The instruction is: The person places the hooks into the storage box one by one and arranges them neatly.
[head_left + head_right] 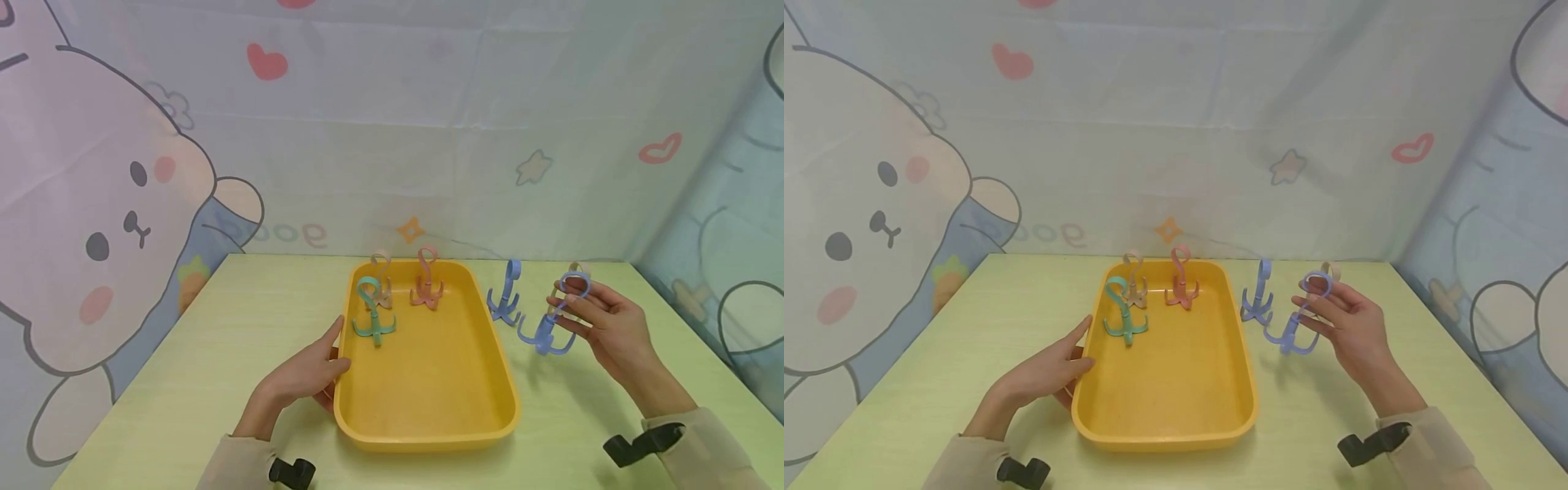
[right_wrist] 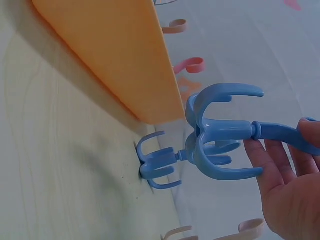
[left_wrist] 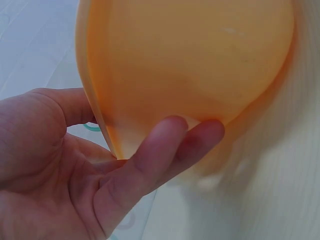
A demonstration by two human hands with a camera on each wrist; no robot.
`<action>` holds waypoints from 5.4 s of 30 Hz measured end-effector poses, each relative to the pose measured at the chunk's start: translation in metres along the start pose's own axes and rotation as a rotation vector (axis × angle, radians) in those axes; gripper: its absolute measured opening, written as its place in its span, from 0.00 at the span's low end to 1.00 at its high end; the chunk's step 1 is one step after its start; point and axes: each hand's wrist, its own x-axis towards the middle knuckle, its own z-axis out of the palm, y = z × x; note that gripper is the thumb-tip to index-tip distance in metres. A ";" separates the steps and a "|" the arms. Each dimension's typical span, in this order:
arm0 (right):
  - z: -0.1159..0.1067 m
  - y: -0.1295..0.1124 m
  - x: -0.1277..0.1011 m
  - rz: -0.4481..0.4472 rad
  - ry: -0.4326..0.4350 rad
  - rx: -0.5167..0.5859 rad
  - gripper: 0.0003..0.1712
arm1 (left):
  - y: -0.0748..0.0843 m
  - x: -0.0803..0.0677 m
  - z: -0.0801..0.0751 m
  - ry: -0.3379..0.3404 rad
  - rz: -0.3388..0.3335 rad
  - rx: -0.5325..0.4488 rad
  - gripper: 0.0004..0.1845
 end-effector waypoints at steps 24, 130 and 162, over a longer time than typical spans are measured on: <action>0.049 0.006 0.029 0.075 0.029 -0.104 0.15 | -0.001 0.001 -0.001 0.000 -0.006 -0.005 0.48; 0.119 0.096 0.097 0.344 -0.003 -0.247 0.28 | -0.002 -0.001 -0.001 0.004 0.003 -0.012 0.48; 0.115 0.105 0.098 0.355 0.014 -0.318 0.26 | -0.001 -0.002 -0.001 0.004 0.006 -0.010 0.47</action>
